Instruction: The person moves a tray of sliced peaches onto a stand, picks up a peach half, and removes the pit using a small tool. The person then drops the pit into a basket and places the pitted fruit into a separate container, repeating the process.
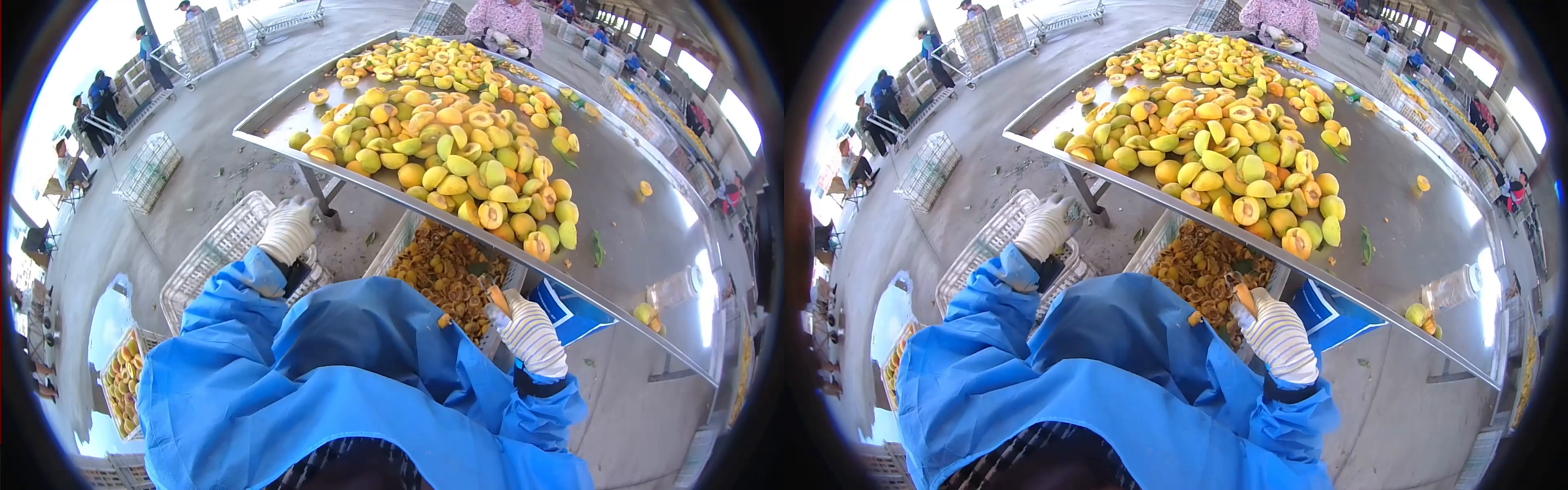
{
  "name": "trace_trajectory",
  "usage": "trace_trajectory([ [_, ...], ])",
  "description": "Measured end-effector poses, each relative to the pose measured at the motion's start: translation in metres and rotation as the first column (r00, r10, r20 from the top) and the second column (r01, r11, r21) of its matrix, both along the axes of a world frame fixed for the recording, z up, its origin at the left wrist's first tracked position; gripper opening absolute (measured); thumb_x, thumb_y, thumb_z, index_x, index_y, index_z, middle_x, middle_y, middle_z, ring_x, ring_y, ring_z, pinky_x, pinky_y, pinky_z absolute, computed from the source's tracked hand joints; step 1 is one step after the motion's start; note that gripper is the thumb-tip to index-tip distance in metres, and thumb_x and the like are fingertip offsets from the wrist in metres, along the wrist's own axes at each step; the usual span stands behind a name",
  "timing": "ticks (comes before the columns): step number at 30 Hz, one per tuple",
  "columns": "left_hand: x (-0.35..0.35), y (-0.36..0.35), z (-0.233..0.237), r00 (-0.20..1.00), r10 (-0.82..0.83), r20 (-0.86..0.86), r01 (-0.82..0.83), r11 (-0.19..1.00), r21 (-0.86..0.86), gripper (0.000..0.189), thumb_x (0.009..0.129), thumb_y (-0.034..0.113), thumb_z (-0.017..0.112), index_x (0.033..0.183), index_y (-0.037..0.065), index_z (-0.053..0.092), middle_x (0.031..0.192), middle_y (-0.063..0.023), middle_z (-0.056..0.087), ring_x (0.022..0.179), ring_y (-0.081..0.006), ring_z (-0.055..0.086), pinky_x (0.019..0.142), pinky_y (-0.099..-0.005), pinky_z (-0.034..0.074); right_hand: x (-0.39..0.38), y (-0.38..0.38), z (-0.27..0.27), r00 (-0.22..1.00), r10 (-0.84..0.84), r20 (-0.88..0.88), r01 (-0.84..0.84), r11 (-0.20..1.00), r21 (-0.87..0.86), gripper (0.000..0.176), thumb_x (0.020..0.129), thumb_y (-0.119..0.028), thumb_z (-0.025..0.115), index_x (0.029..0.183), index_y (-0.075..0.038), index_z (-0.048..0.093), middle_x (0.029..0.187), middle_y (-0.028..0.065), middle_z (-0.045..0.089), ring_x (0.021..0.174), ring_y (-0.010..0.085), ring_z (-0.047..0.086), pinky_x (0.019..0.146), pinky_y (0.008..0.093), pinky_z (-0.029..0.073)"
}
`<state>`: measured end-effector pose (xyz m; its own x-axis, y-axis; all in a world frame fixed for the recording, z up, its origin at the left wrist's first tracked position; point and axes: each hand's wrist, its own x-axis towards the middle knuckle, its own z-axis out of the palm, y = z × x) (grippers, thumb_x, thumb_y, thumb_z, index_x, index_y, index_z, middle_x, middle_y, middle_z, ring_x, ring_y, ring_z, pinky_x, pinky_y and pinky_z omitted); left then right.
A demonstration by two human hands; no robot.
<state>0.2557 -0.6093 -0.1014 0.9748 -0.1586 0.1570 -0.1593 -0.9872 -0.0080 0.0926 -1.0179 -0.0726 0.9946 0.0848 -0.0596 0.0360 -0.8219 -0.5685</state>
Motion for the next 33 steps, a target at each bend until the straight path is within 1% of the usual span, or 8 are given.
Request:
trace_trajectory([
  [5, 0.092, -0.088, 0.017, 0.901, -0.171, 0.398, 0.254, 0.953, -0.166, 0.047, 0.082, 0.034, 0.068, 0.121, 0.008, 0.063, 0.12, -0.013, 0.061, 0.115, -0.0325, 0.056, 0.102, -0.045, 0.04, 0.009, 0.008, -0.009, 0.999, 0.038, -0.001, -0.038, 0.999, 0.008, 0.056, 0.093, -0.051, 0.053, 0.106, 0.003, 0.058, 0.088, 0.0298, 0.061, 0.088, 0.0478, 0.058, 0.074, 0.0486, 0.047],
  [10, 0.159, -0.151, 0.015, 0.987, -0.123, 0.103, 0.125, 0.992, -0.008, 0.055, 0.076, 0.042, 0.073, 0.122, 0.014, 0.063, 0.132, -0.0126, 0.054, 0.125, -0.033, 0.048, 0.106, -0.0491, 0.036, 0.015, 0.009, -0.012, 0.999, 0.048, 0.01, -0.048, 0.999, 0.017, 0.059, 0.093, -0.055, 0.052, 0.106, 0.002, 0.058, 0.089, 0.0302, 0.061, 0.088, 0.0486, 0.058, 0.075, 0.0481, 0.047],
  [14, 0.152, -0.15, 0.014, 0.949, -0.262, 0.178, 0.313, 0.856, -0.411, 0.046, 0.076, 0.021, 0.077, 0.119, 0.012, 0.063, 0.132, -0.0135, 0.054, 0.12, -0.0354, 0.053, 0.1, -0.0449, 0.044, 0.013, 0.005, -0.014, 0.999, -0.023, 0.045, 0.01, 0.961, 0.275, 0.051, 0.093, -0.051, 0.056, 0.104, -0.001, 0.058, 0.075, 0.0177, 0.06, 0.069, 0.0324, 0.06, 0.063, 0.038, 0.047],
  [18, 0.048, -0.165, 0.042, 0.793, -0.543, 0.275, 0.485, 0.291, -0.825, 0.047, 0.078, -0.004, 0.073, 0.12, 0.011, 0.059, 0.141, -0.0124, 0.049, 0.122, -0.0298, 0.055, 0.097, -0.0369, 0.048, 0.013, 0.023, 0.007, 0.955, -0.15, -0.256, 0.297, 0.467, 0.833, 0.04, 0.093, -0.045, 0.062, 0.112, -0.01, 0.055, 0.064, -0.0021, 0.044, 0.049, 0.0058, 0.043, 0.041, 0.0241, 0.035],
  [24, -0.055, -0.2, 0.04, 0.559, -0.755, 0.344, 0.678, 0.177, -0.714, 0.052, 0.079, -0.007, 0.07, 0.125, 0.013, 0.057, 0.144, -0.017, 0.045, 0.13, -0.0337, 0.048, 0.105, -0.0378, 0.043, 0.022, 0.046, 0.008, 0.956, -0.218, -0.199, 0.211, 0.036, 0.977, 0.047, 0.09, -0.041, 0.067, 0.123, -0.01, 0.051, 0.07, 0.0008, 0.053, 0.045, 0.0077, 0.047, 0.036, 0.0224, 0.037],
  [25, -0.067, -0.206, 0.041, 0.571, -0.716, 0.401, 0.637, 0.077, -0.767, 0.056, 0.081, 0.001, 0.071, 0.132, 0.015, 0.054, 0.145, -0.0162, 0.044, 0.131, -0.0337, 0.047, 0.105, -0.0397, 0.043, 0.02, 0.046, 0.007, 0.939, -0.284, -0.193, 0.216, 0.049, 0.975, 0.046, 0.09, -0.037, 0.069, 0.123, -0.01, 0.052, 0.071, 0.001, 0.054, 0.044, 0.0067, 0.046, 0.036, 0.0215, 0.036],
  [28, -0.084, -0.215, 0.044, 0.605, -0.776, 0.179, -0.418, -0.5, -0.758, 0.054, 0.09, 0.019, 0.067, 0.141, 0.015, 0.047, 0.145, -0.0142, 0.043, 0.131, -0.032, 0.047, 0.106, -0.0416, 0.042, 0.018, 0.033, 0.008, 0.954, -0.275, -0.122, 0.158, 0.116, 0.981, 0.045, 0.088, -0.03, 0.072, 0.123, -0.008, 0.054, 0.076, 0.003, 0.058, 0.05, 0.0087, 0.052, 0.042, 0.0233, 0.042],
  [33, -0.076, -0.218, 0.032, 0.478, -0.878, -0.035, -0.649, -0.325, -0.688, 0.054, 0.099, 0.04, 0.054, 0.141, 0.009, 0.044, 0.133, -0.0096, 0.056, 0.125, -0.0217, 0.053, 0.109, -0.0432, 0.041, 0.022, 0.032, -0.001, 0.872, -0.299, 0.387, 0.031, 0.823, 0.567, 0.044, 0.091, -0.03, 0.068, 0.12, 0.0, 0.053, 0.09, 0.0176, 0.065, 0.081, 0.0312, 0.066, 0.07, 0.0391, 0.051],
])
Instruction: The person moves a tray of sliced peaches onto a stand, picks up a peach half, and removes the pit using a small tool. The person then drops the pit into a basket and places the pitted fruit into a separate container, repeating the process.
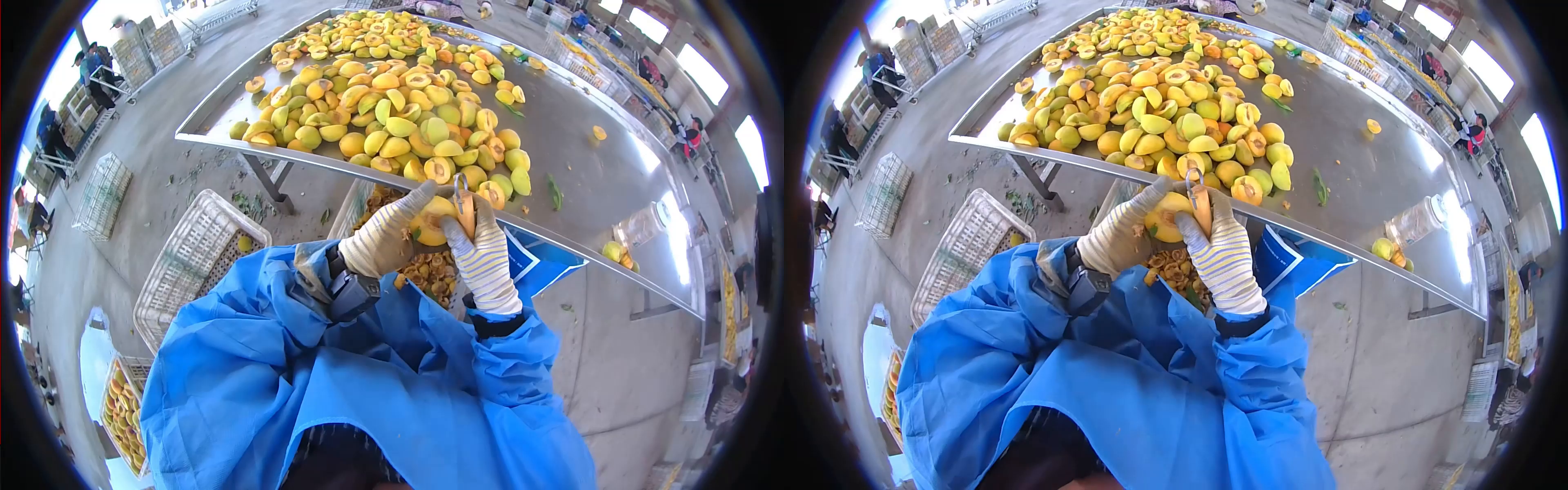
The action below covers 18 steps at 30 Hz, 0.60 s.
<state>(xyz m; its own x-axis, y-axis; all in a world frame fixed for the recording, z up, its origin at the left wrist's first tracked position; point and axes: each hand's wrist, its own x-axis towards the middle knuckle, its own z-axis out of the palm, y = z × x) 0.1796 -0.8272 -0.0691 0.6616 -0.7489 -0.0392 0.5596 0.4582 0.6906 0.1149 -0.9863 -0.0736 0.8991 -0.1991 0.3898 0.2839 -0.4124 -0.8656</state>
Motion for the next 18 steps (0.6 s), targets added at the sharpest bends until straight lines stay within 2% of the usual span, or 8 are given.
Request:
trace_trajectory([
  [2, -0.003, -0.005, -0.012, 0.989, 0.146, 0.033, -0.149, 0.985, 0.086, 0.049, 0.098, 0.028, 0.057, 0.141, 0.009, 0.043, 0.13, -0.009, 0.058, 0.123, -0.0213, 0.054, 0.11, -0.0414, 0.04, -0.002, -0.002, -0.01, 0.996, -0.083, 0.024, 0.084, 0.995, -0.057, 0.041, 0.093, -0.031, 0.065, 0.117, -0.001, 0.054, 0.088, 0.021, 0.065, 0.079, 0.0357, 0.065, 0.068, 0.0399, 0.051],
  [4, 0.008, 0.002, -0.011, 0.953, 0.076, -0.292, -0.118, 0.985, -0.129, 0.055, 0.094, 0.003, 0.061, 0.143, 0.012, 0.039, 0.126, -0.0086, 0.06, 0.118, -0.02, 0.057, 0.111, -0.0391, 0.041, -0.009, -0.001, -0.006, 0.996, -0.079, 0.036, 0.082, 0.993, -0.089, 0.036, 0.095, -0.033, 0.061, 0.111, -0.001, 0.054, 0.082, 0.0246, 0.064, 0.074, 0.0431, 0.063, 0.062, 0.044, 0.05],
  [6, 0.014, 0.001, -0.024, 0.991, 0.113, -0.077, -0.123, 0.982, -0.143, 0.062, 0.09, -0.003, 0.062, 0.145, 0.013, 0.037, 0.125, -0.0094, 0.061, 0.116, -0.0213, 0.058, 0.108, -0.0393, 0.044, -0.015, 0.003, -0.007, 0.999, -0.045, -0.027, 0.038, 0.976, -0.213, 0.034, 0.095, -0.032, 0.06, 0.107, -0.001, 0.054, 0.076, 0.0243, 0.063, 0.07, 0.0445, 0.062, 0.059, 0.0467, 0.049],
  [8, 0.016, 0.003, -0.034, 0.988, 0.152, 0.004, -0.151, 0.983, -0.106, 0.067, 0.089, -0.006, 0.063, 0.146, 0.014, 0.035, 0.125, -0.0103, 0.061, 0.115, -0.0225, 0.059, 0.105, -0.0397, 0.046, -0.017, 0.008, -0.005, 0.992, -0.068, -0.108, 0.02, 0.918, -0.396, 0.03, 0.095, -0.031, 0.059, 0.1, -0.003, 0.054, 0.071, 0.0227, 0.062, 0.065, 0.0445, 0.061, 0.055, 0.0497, 0.047],
  [9, 0.011, 0.004, -0.024, 0.985, 0.173, -0.026, -0.175, 0.983, -0.061, 0.067, 0.089, -0.006, 0.063, 0.146, 0.014, 0.034, 0.125, -0.0109, 0.061, 0.114, -0.0232, 0.06, 0.104, -0.0399, 0.047, -0.017, 0.01, -0.004, 0.995, -0.063, -0.073, 0.023, 0.894, -0.448, 0.03, 0.094, -0.032, 0.059, 0.099, -0.003, 0.054, 0.07, 0.0222, 0.062, 0.064, 0.0439, 0.061, 0.055, 0.0493, 0.048],
  [13, 0.011, 0.008, -0.009, 0.989, 0.121, -0.088, -0.128, 0.988, -0.084, 0.051, 0.095, 0.009, 0.061, 0.142, 0.01, 0.041, 0.123, -0.0116, 0.062, 0.111, -0.0216, 0.061, 0.098, -0.0394, 0.049, -0.016, 0.014, -0.006, 0.998, -0.058, -0.019, 0.033, 0.78, -0.625, 0.029, 0.093, -0.033, 0.061, 0.096, -0.005, 0.053, 0.068, 0.0194, 0.062, 0.062, 0.0402, 0.063, 0.053, 0.0476, 0.049],
  [15, 0.0, 0.002, -0.009, 0.951, 0.28, 0.134, -0.295, 0.95, 0.101, 0.04, 0.099, 0.025, 0.057, 0.133, 0.006, 0.049, 0.118, -0.0107, 0.063, 0.107, -0.0187, 0.062, 0.096, -0.0366, 0.05, -0.016, 0.016, -0.005, 0.996, -0.074, -0.042, 0.029, 0.755, -0.655, 0.029, 0.093, -0.033, 0.06, 0.096, -0.006, 0.053, 0.067, 0.0187, 0.062, 0.061, 0.0393, 0.063, 0.053, 0.0473, 0.049],
  [18, 0.009, -0.002, -0.021, 0.903, 0.336, 0.268, -0.384, 0.911, 0.152, 0.048, 0.1, 0.045, 0.049, 0.121, 0.003, 0.059, 0.11, -0.0086, 0.065, 0.101, -0.0153, 0.062, 0.091, -0.0317, 0.05, -0.014, 0.019, -0.008, 0.995, -0.058, -0.076, -0.005, 0.762, -0.647, 0.032, 0.096, -0.034, 0.055, 0.1, -0.003, 0.051, 0.069, 0.023, 0.062, 0.065, 0.0438, 0.062, 0.055, 0.0502, 0.048],
])
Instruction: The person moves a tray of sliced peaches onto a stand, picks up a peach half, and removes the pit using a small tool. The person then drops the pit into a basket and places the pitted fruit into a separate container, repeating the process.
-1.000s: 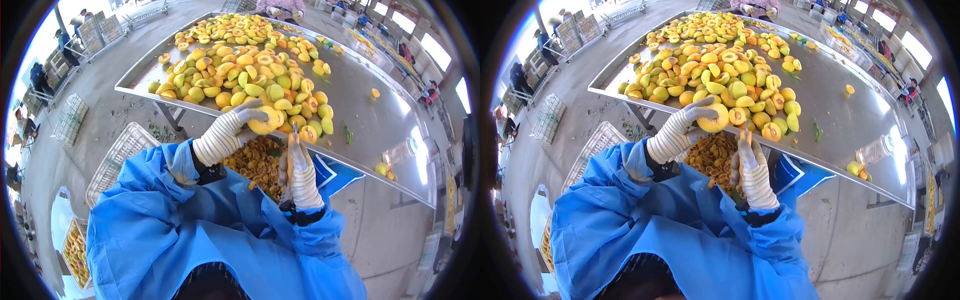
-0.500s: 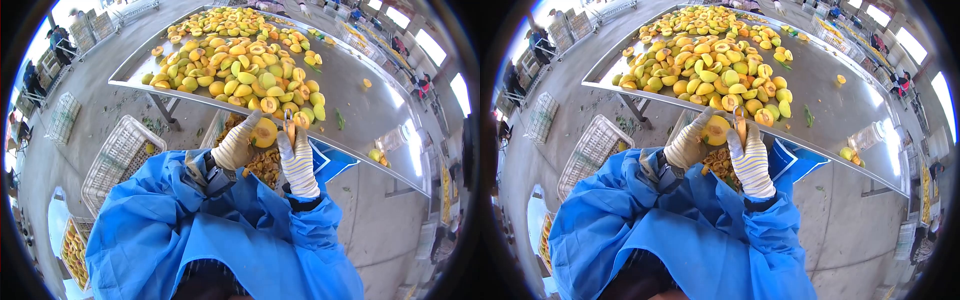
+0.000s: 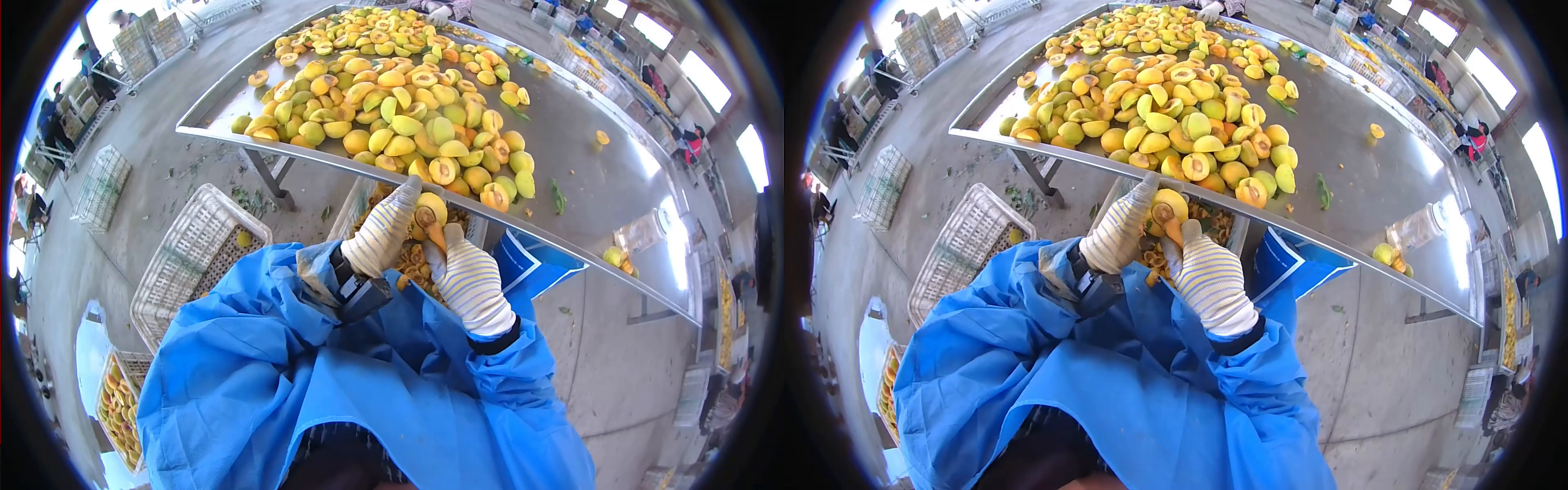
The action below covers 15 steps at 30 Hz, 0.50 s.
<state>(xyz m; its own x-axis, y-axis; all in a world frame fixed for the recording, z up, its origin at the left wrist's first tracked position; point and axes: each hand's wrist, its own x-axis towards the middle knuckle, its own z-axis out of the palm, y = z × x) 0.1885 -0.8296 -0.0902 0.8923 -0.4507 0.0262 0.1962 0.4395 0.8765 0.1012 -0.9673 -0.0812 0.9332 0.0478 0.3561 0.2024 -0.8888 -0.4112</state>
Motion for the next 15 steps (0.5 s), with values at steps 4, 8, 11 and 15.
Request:
trace_trajectory([
  [4, 0.01, 0.006, -0.014, 0.998, -0.065, 0.018, 0.063, 0.992, 0.107, 0.053, 0.1, 0.051, 0.046, 0.115, 0.003, 0.062, 0.104, -0.0059, 0.065, 0.095, -0.0133, 0.061, 0.088, -0.0267, 0.049, 0.004, -0.003, -0.008, 0.998, 0.003, -0.069, -0.01, 0.996, -0.091, 0.033, 0.097, -0.036, 0.053, 0.102, -0.003, 0.051, 0.068, 0.0217, 0.062, 0.065, 0.0419, 0.063, 0.055, 0.0498, 0.049],
  [8, 0.02, 0.015, -0.024, 0.96, -0.279, 0.004, 0.272, 0.938, 0.213, 0.053, 0.099, 0.052, 0.047, 0.116, 0.004, 0.061, 0.108, -0.0054, 0.063, 0.097, -0.0124, 0.059, 0.091, -0.026, 0.047, -0.001, 0.0, -0.004, 0.976, -0.008, -0.219, -0.01, 0.996, -0.083, 0.034, 0.095, -0.036, 0.056, 0.1, -0.003, 0.052, 0.069, 0.0217, 0.064, 0.066, 0.0411, 0.065, 0.058, 0.0503, 0.05],
  [11, 0.012, 0.009, -0.013, 0.984, -0.131, 0.119, 0.095, 0.958, 0.272, 0.051, 0.099, 0.05, 0.051, 0.12, 0.004, 0.06, 0.115, -0.0056, 0.06, 0.105, -0.0124, 0.056, 0.095, -0.0257, 0.044, -0.001, -0.006, -0.006, 0.971, 0.012, -0.238, -0.007, 1.0, 0.023, 0.036, 0.096, -0.038, 0.054, 0.1, -0.002, 0.052, 0.07, 0.0234, 0.063, 0.067, 0.0433, 0.064, 0.058, 0.0514, 0.049],
  [15, -0.005, -0.003, 0.007, 0.995, -0.08, 0.063, 0.075, 0.994, 0.079, 0.048, 0.098, 0.042, 0.057, 0.13, 0.006, 0.053, 0.118, -0.0047, 0.057, 0.115, -0.0136, 0.051, 0.1, -0.0288, 0.04, 0.012, -0.019, -0.029, 0.997, 0.05, -0.059, -0.022, 0.916, 0.402, 0.033, 0.098, -0.033, 0.053, 0.099, 0.0, 0.051, 0.072, 0.0268, 0.061, 0.069, 0.0464, 0.061, 0.059, 0.0516, 0.046],
])
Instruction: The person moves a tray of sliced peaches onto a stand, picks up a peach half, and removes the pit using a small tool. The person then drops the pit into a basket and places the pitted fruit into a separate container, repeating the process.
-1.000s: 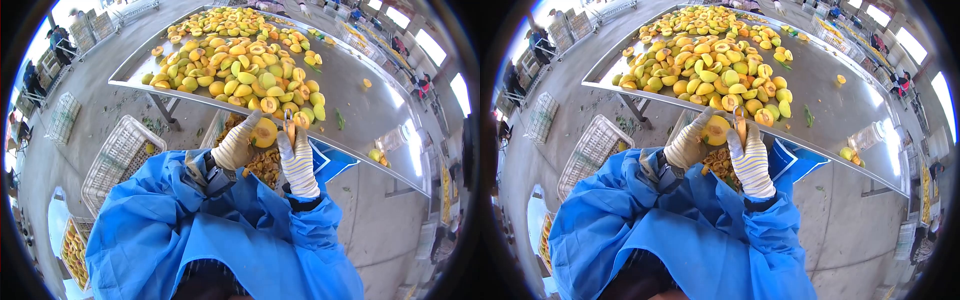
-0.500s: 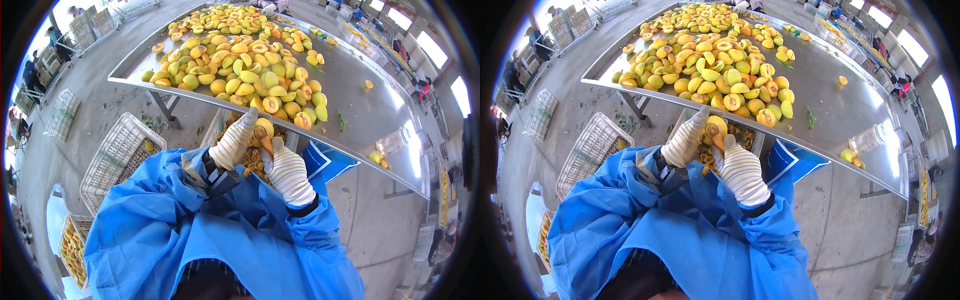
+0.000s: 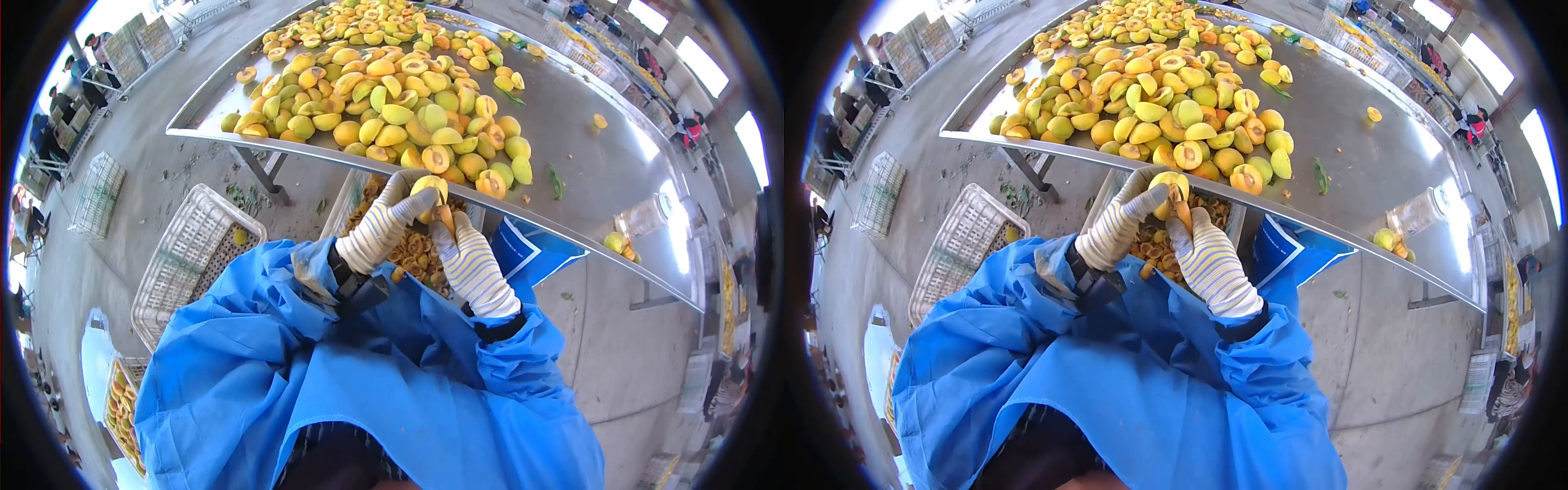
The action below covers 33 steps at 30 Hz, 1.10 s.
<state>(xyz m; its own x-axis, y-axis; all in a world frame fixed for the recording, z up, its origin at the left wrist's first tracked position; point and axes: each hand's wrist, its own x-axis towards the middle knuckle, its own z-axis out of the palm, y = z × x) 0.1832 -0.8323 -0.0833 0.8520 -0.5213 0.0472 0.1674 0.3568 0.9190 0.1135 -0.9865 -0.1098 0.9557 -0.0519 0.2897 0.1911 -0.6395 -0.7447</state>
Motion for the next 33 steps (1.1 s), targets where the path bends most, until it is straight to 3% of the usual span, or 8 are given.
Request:
trace_trajectory([
  [2, -0.001, -0.012, -0.017, 0.992, 0.093, 0.09, -0.086, 0.993, -0.081, 0.053, 0.098, 0.046, 0.055, 0.132, 0.006, 0.051, 0.119, -0.0051, 0.057, 0.112, -0.0136, 0.053, 0.097, -0.0287, 0.043, 0.002, 0.004, -0.001, 0.997, 0.038, 0.067, -0.05, 0.978, 0.201, 0.031, 0.098, -0.031, 0.054, 0.099, 0.0, 0.052, 0.074, 0.0276, 0.061, 0.071, 0.0464, 0.061, 0.06, 0.0509, 0.046],
  [9, 0.018, -0.004, -0.02, 0.998, 0.037, -0.042, -0.035, 0.999, 0.035, 0.078, 0.09, 0.072, 0.042, 0.108, 0.0, 0.066, 0.092, -0.0088, 0.069, 0.084, -0.0158, 0.066, 0.081, -0.029, 0.054, -0.014, 0.003, 0.023, 0.98, 0.145, -0.136, -0.157, 0.984, -0.081, 0.033, 0.097, -0.031, 0.054, 0.105, 0.001, 0.053, 0.08, 0.028, 0.062, 0.075, 0.0483, 0.06, 0.067, 0.0506, 0.047],
  [15, -0.002, -0.012, -0.007, 0.975, 0.215, 0.047, -0.211, 0.974, -0.086, 0.077, 0.089, 0.072, 0.047, 0.113, 0.0, 0.063, 0.101, -0.0101, 0.068, 0.087, -0.0177, 0.065, 0.081, -0.03, 0.053, -0.013, 0.006, 0.037, 0.804, 0.248, -0.54, 0.05, 0.878, 0.477, 0.039, 0.099, -0.034, 0.052, 0.113, 0.002, 0.054, 0.093, 0.0263, 0.063, 0.091, 0.0465, 0.059, 0.081, 0.0461, 0.047],
  [19, 0.004, -0.005, -0.014, 0.995, 0.098, -0.025, -0.1, 0.992, -0.08, 0.061, 0.09, 0.06, 0.06, 0.106, 0.001, 0.065, 0.098, -0.0095, 0.068, 0.084, -0.0175, 0.064, 0.077, -0.0302, 0.052, -0.009, 0.008, 0.006, 0.958, 0.248, -0.146, -0.213, 0.953, 0.216, 0.043, 0.099, -0.034, 0.052, 0.124, 0.001, 0.053, 0.104, 0.0259, 0.065, 0.099, 0.045, 0.059, 0.089, 0.0437, 0.048],
  [22, 0.021, 0.004, -0.017, 0.993, -0.096, -0.068, 0.104, 0.987, 0.126, 0.053, 0.091, 0.055, 0.061, 0.097, 0.003, 0.068, 0.091, -0.0086, 0.068, 0.081, -0.0162, 0.064, 0.075, -0.0297, 0.052, -0.01, 0.004, 0.01, 0.913, 0.249, -0.323, -0.221, 0.968, 0.122, 0.047, 0.099, -0.033, 0.052, 0.13, 0.002, 0.05, 0.114, 0.0273, 0.063, 0.107, 0.0451, 0.058, 0.095, 0.0426, 0.045],
  [26, 0.015, -0.004, -0.02, 0.994, 0.098, 0.043, -0.1, 0.994, 0.048, 0.048, 0.093, 0.05, 0.061, 0.096, 0.003, 0.07, 0.089, -0.0079, 0.069, 0.08, -0.0147, 0.064, 0.075, -0.029, 0.052, -0.021, 0.019, 0.025, 0.694, 0.486, -0.532, 0.169, 0.608, 0.776, 0.046, 0.096, -0.054, 0.053, 0.102, -0.008, 0.058, 0.068, 0.0064, 0.057, 0.052, 0.0189, 0.057, 0.048, 0.0332, 0.048],
  [27, 0.013, -0.006, -0.021, 0.99, 0.135, 0.04, -0.134, 0.991, -0.021, 0.045, 0.093, 0.047, 0.062, 0.097, 0.003, 0.07, 0.091, -0.0084, 0.07, 0.078, -0.0143, 0.064, 0.072, -0.0282, 0.052, -0.025, 0.027, 0.032, 0.724, 0.504, -0.471, 0.193, 0.507, 0.84, 0.048, 0.093, -0.062, 0.052, 0.09, -0.014, 0.054, 0.057, -0.0038, 0.042, 0.039, 0.0054, 0.039, 0.034, 0.0236, 0.032],
  [33, 0.013, -0.003, -0.012, 0.998, 0.068, 0.002, -0.068, 0.995, -0.067, 0.04, 0.094, 0.042, 0.063, 0.096, 0.003, 0.071, 0.092, -0.0096, 0.07, 0.078, -0.0151, 0.065, 0.07, -0.0283, 0.053, -0.018, 0.01, 0.032, 0.615, 0.692, -0.379, 0.246, 0.288, 0.925, 0.049, 0.092, -0.062, 0.054, 0.088, -0.013, 0.054, 0.057, -0.0032, 0.045, 0.04, 0.0064, 0.041, 0.035, 0.0209, 0.029],
])
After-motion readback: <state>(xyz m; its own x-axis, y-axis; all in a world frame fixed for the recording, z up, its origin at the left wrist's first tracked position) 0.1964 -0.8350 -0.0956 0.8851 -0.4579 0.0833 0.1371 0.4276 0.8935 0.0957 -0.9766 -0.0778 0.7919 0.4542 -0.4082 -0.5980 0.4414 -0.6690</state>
